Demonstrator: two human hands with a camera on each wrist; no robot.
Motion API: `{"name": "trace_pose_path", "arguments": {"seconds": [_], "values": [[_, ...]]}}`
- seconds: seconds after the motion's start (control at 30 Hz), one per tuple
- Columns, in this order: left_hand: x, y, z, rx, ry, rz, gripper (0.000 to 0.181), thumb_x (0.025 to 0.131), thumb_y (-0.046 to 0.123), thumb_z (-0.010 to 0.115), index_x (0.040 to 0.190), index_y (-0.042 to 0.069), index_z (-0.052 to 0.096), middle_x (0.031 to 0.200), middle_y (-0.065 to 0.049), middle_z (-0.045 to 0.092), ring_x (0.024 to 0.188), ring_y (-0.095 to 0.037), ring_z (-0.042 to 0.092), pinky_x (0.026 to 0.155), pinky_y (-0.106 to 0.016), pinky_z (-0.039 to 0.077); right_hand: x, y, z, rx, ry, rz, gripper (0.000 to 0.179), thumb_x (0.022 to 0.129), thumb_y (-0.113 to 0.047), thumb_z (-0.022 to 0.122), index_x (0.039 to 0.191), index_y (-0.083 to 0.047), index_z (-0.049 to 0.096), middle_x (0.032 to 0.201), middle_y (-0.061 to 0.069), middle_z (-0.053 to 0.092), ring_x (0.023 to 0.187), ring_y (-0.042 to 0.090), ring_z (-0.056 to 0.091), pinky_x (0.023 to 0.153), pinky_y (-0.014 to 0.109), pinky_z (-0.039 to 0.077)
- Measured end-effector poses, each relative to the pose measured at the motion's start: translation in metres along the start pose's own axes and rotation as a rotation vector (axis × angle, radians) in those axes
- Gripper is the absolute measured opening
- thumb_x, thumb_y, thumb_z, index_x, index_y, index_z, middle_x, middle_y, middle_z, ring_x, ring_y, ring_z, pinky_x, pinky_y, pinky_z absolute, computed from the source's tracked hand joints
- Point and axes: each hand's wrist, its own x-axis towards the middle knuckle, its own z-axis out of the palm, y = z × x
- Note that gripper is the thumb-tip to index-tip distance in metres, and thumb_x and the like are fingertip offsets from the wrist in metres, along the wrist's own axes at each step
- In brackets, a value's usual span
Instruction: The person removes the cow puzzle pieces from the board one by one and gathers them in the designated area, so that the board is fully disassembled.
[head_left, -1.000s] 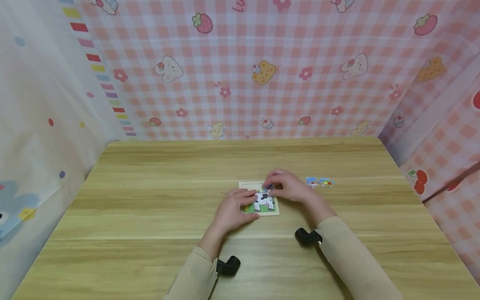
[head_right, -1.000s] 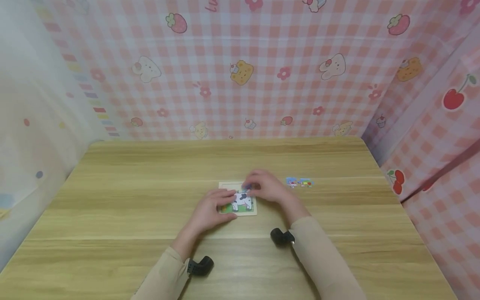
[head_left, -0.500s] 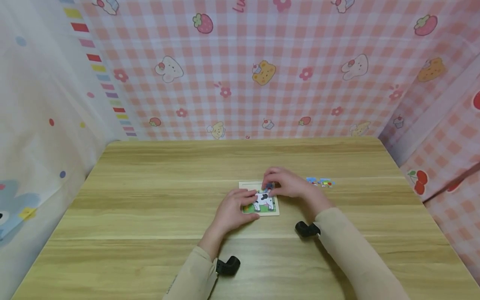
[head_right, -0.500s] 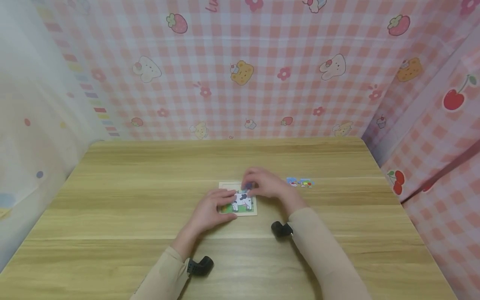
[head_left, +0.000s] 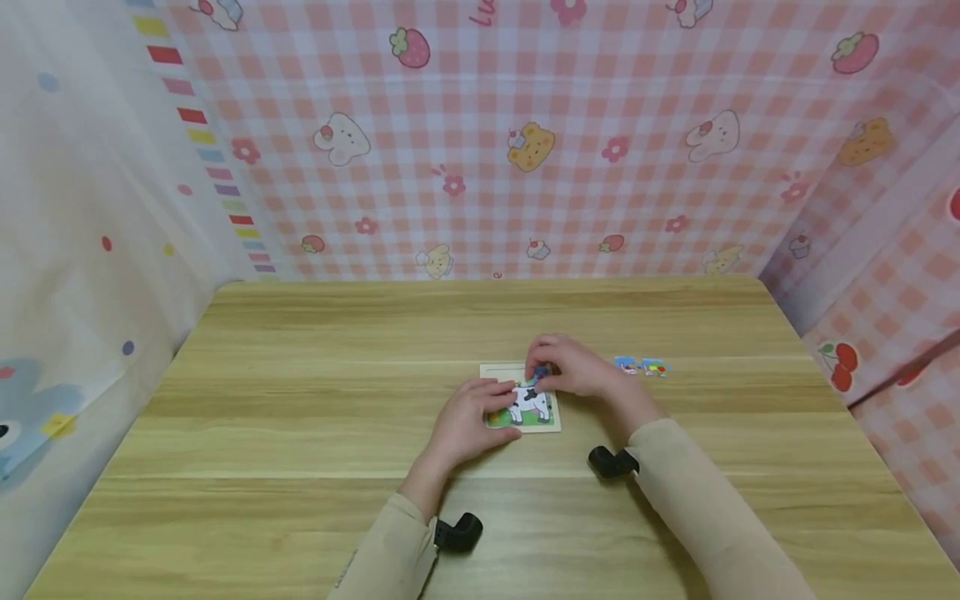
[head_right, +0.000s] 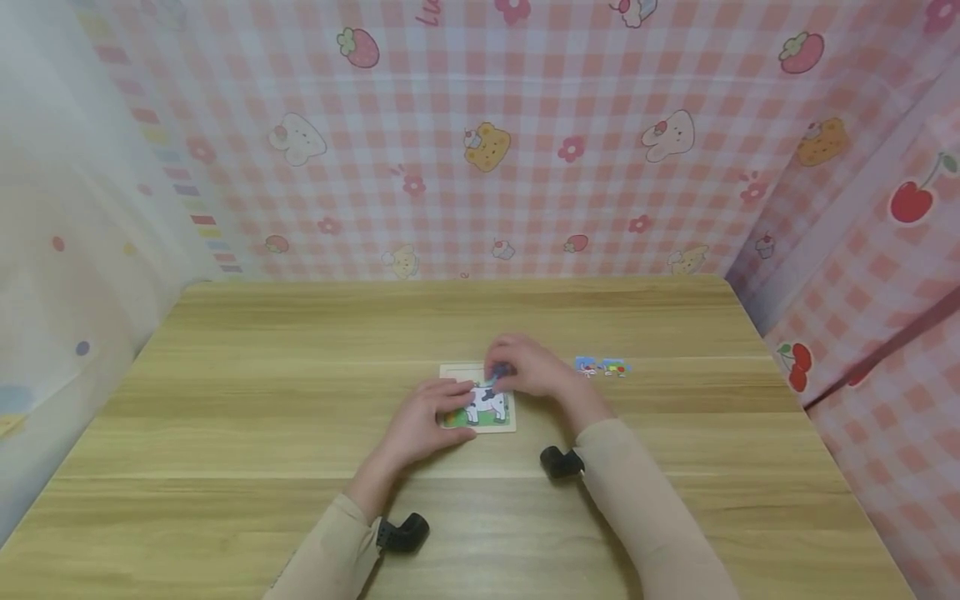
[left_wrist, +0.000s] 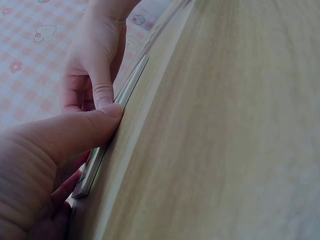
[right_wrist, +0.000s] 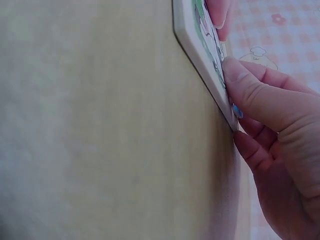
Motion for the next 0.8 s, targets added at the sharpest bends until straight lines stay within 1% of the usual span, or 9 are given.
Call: {"name": "trace_pose_path", "arguments": {"seconds": [0.1, 0.23, 0.33, 0.47, 0.57, 0.8], "values": [[0.0, 0.001, -0.001, -0.006, 0.002, 0.004, 0.054, 0.08, 0.029, 0.084, 0.127, 0.007, 0.068, 0.139, -0.003, 0.059, 0.134, -0.03, 0.045, 0.113, -0.047, 0.032, -0.001, 0.0, 0.002, 0.007, 0.019, 0.013, 0.016, 0.083, -0.013, 0.08, 0.095, -0.013, 0.068, 0.109, 0.003, 0.062, 0.105, 0.023, 0.054, 0.098, 0.045, 0.042], [0.0, 0.001, -0.001, 0.004, 0.006, 0.008, 0.055, 0.079, 0.03, 0.084, 0.126, 0.007, 0.068, 0.139, -0.003, 0.059, 0.134, -0.029, 0.046, 0.113, -0.046, 0.032, -0.005, -0.001, 0.003, 0.017, 0.059, 0.027, 0.026, 0.084, -0.011, 0.079, 0.108, -0.007, 0.068, 0.109, 0.005, 0.064, 0.1, 0.022, 0.056, 0.092, 0.043, 0.045], [0.0, 0.001, 0.0, 0.013, 0.009, 0.012, 0.055, 0.079, 0.03, 0.084, 0.126, 0.007, 0.068, 0.139, -0.003, 0.059, 0.133, -0.029, 0.046, 0.113, -0.046, 0.032, -0.008, -0.003, 0.003, 0.052, 0.086, 0.06, 0.034, 0.084, -0.009, 0.079, 0.115, -0.003, 0.067, 0.109, 0.007, 0.065, 0.096, 0.021, 0.057, 0.087, 0.041, 0.048], [0.001, 0.0, 0.001, 0.007, 0.009, 0.014, 0.055, 0.079, 0.03, 0.084, 0.126, 0.007, 0.068, 0.139, -0.003, 0.059, 0.133, -0.029, 0.046, 0.114, -0.045, 0.032, -0.01, -0.003, 0.005, 0.103, 0.114, 0.13, 0.032, 0.085, -0.008, 0.078, 0.114, -0.004, 0.067, 0.106, 0.006, 0.064, 0.093, 0.02, 0.058, 0.083, 0.037, 0.05], [0.0, 0.0, 0.001, 0.002, 0.011, 0.014, 0.055, 0.079, 0.029, 0.084, 0.125, 0.006, 0.068, 0.138, -0.003, 0.059, 0.133, -0.03, 0.046, 0.113, -0.046, 0.032, -0.011, -0.002, 0.007, 0.123, 0.135, 0.164, 0.028, 0.086, -0.009, 0.078, 0.112, -0.006, 0.069, 0.102, 0.003, 0.062, 0.09, 0.018, 0.057, 0.081, 0.035, 0.05], [0.0, -0.001, 0.001, 0.011, 0.009, 0.009, 0.055, 0.078, 0.029, 0.084, 0.126, 0.006, 0.068, 0.139, -0.004, 0.059, 0.133, -0.03, 0.046, 0.113, -0.046, 0.032, -0.013, -0.005, 0.009, 0.182, 0.186, 0.176, 0.023, 0.087, -0.007, 0.075, 0.11, -0.009, 0.07, 0.098, 0.001, 0.061, 0.083, 0.017, 0.052, 0.073, 0.031, 0.047]]}}
